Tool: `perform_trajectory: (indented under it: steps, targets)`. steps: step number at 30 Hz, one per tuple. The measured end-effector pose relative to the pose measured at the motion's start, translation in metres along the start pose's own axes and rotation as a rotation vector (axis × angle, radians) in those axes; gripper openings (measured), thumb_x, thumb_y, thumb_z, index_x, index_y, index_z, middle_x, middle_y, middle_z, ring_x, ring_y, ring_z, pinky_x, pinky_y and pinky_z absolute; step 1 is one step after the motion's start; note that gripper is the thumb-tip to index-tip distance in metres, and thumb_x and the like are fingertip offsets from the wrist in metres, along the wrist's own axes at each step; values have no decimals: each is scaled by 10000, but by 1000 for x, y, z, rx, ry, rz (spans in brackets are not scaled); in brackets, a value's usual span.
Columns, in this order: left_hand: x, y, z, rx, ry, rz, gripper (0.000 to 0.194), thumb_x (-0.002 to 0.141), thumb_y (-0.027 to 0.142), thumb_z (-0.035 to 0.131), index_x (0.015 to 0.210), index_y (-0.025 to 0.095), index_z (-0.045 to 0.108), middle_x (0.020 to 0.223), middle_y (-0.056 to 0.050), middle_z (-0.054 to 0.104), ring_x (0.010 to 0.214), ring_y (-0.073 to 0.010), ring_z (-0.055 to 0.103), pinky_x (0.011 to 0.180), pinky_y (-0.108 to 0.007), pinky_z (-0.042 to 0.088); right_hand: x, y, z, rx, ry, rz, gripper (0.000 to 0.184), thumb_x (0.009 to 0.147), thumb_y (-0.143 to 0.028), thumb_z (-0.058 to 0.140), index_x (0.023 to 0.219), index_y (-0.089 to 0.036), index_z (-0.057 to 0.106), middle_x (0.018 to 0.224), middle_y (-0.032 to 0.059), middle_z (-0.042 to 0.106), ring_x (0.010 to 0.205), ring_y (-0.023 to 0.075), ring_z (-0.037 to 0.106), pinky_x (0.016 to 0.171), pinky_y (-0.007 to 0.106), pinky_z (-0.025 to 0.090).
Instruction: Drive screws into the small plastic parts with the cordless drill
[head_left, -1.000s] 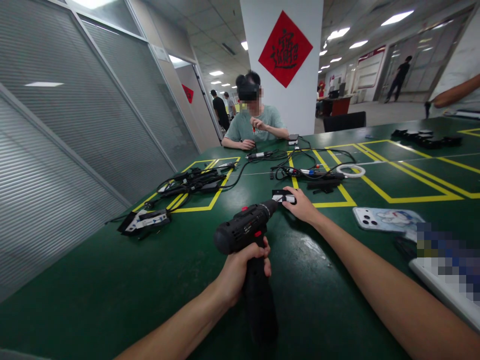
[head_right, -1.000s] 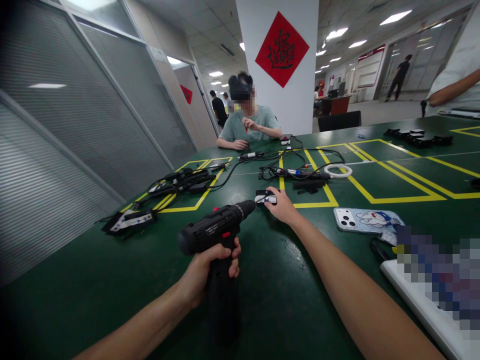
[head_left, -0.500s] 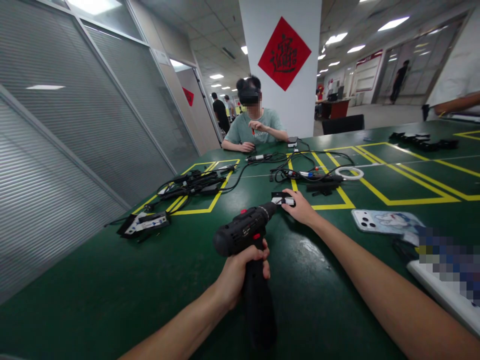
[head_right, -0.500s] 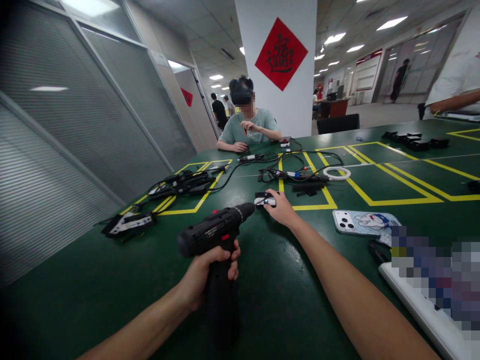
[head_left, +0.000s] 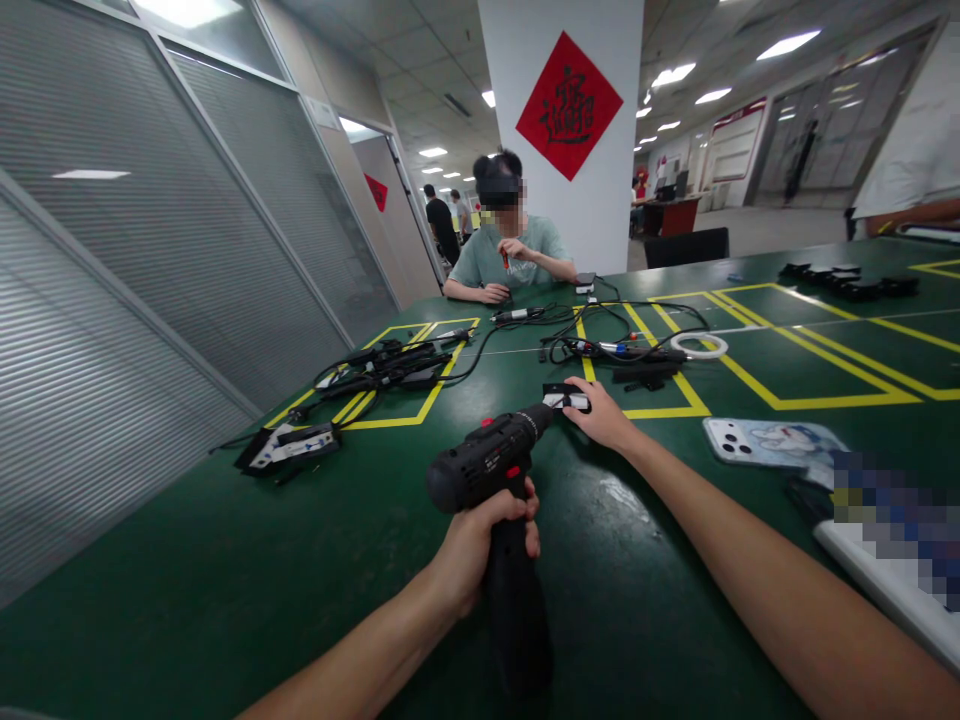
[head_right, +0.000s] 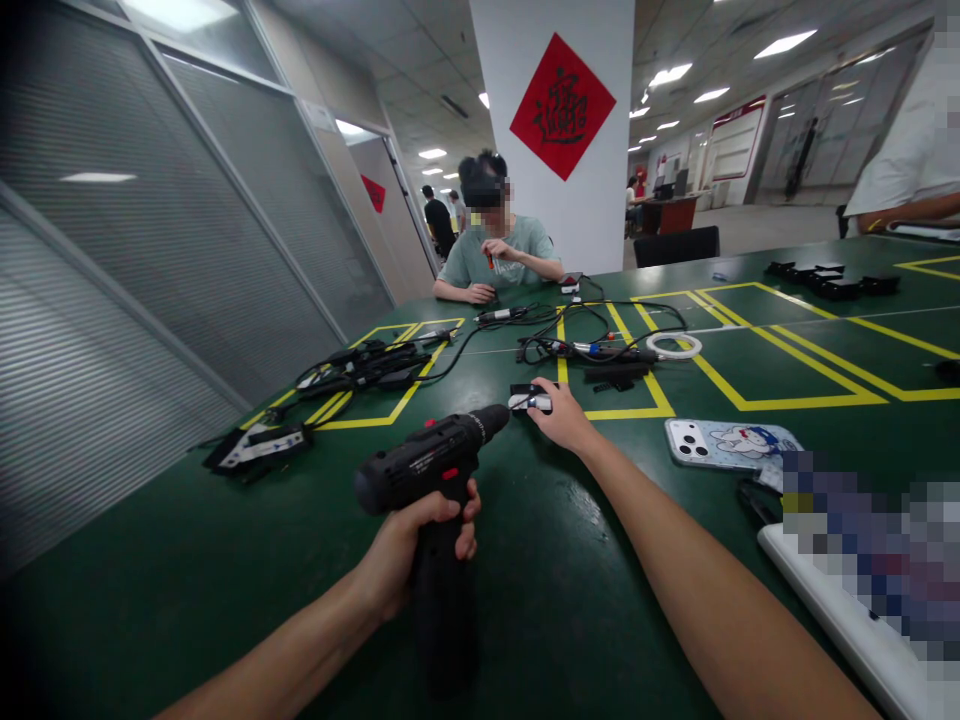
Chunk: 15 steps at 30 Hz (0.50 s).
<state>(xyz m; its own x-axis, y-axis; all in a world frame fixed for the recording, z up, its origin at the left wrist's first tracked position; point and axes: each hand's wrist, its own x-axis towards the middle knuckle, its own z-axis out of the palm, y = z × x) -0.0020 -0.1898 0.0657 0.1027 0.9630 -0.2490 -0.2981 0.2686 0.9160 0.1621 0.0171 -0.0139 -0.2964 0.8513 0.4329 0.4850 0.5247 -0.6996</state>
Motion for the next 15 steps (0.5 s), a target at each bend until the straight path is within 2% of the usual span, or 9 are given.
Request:
perform_trajectory:
  steps: [15]
  targets:
    - [1, -3, -3, -2, 1, -5, 220, 709, 225, 527, 907, 130, 547, 702, -18, 549, 496, -103, 503, 549, -262, 416, 0, 0, 0, 0, 3, 10, 476, 746, -272, 590, 1211, -261, 490, 1065, 55, 483, 948, 187, 561, 910, 351, 418]
